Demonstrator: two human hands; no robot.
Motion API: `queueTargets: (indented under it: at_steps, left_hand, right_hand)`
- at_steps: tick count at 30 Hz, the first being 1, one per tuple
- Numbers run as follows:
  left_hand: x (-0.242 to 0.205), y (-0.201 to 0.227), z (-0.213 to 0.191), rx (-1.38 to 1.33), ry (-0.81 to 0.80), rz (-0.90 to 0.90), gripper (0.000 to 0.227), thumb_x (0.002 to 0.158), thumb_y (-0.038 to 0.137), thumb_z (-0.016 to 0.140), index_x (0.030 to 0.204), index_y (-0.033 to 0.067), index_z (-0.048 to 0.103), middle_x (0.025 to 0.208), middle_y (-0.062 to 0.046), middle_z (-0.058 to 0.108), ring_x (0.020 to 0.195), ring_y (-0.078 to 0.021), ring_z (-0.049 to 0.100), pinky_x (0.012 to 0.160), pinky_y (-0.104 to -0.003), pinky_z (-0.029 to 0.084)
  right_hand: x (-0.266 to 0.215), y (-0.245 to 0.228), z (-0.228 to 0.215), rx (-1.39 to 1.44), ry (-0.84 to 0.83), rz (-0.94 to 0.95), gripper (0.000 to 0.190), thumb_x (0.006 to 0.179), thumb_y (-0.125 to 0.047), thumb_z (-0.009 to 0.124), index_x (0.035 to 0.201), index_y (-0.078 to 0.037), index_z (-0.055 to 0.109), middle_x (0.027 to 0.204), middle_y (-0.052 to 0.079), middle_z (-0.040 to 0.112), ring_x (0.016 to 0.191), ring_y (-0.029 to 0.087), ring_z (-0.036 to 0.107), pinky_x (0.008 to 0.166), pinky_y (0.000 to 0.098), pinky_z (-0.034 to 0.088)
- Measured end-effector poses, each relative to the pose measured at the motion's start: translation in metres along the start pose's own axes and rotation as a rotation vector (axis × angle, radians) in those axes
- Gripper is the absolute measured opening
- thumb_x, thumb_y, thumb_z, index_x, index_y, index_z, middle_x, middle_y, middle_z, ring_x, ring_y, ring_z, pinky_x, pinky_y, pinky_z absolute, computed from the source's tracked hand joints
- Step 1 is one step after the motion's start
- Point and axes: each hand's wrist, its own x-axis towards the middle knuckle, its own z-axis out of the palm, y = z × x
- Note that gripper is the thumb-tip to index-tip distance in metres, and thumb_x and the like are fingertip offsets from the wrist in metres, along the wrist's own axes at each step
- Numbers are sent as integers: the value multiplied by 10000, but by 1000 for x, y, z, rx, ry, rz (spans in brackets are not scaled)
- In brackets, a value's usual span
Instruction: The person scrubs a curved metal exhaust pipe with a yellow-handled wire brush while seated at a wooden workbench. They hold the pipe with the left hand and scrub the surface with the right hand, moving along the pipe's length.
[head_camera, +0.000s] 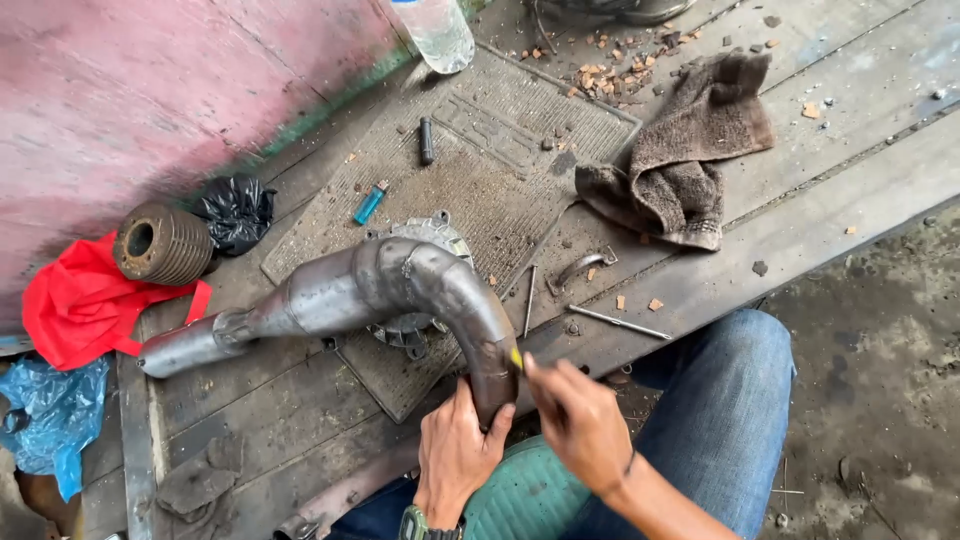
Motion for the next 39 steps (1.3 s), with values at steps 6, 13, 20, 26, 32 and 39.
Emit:
queueTargets:
  at_steps: [6,13,20,26,32,39]
  left_hand:
    - [-4,-3,3,36,-35,-8,651,948,669,421,1069,44,558,795,-196,694,726,-491,653,569,-570,459]
    - [-4,-9,7,8,5,32,689,975,638,340,1115,-3,552,783,-216,689,705,-482,649,574,-552,464]
    - [-5,-8,6,-8,8,39,586,1014,518,328,1136,-10,552,843,-250,694,750,-500,643,624,-563,458]
    - [-5,-7,6,-9,20,37,605,1017,541,282,1123,13,558,804,-196,702,686,-468,651,560,-534,455]
    - [-3,-7,6,-7,12,18,570,1014,504,321,1119,-4,556,816,-223,705,728,-498,646,589,-549,443]
    - [-4,-10,6,7,17,21,608,1014,515,319,1166,-26,549,825,-229,705,743,-498,646,612,-553,451]
  right_hand:
    - [12,3,0,-27,-34,15,289,937,1,604,1207,-77,671,820,72,600,610,271,601,582,386,502]
    - [-17,7,0,-52,-50,3,350,945,-37,630,1286,-113,646,835,52,573,571,279,591,548,387,508]
    - [-21,0,3,-43,-66,20,401,928,-12,594,1320,-89,630,834,72,559,561,312,598,538,420,500]
    - [1,14,15,106,36,-4,204,969,10,582,1157,-16,659,808,100,588,596,243,574,572,378,493]
    - [-16,-6,20,311,186,296,100,914,-23,685,1007,1,714,902,95,779,786,150,738,711,291,589]
    - [7,-1,20,405,168,483,163,944,-152,683,1030,-32,753,983,42,807,874,82,690,745,266,580]
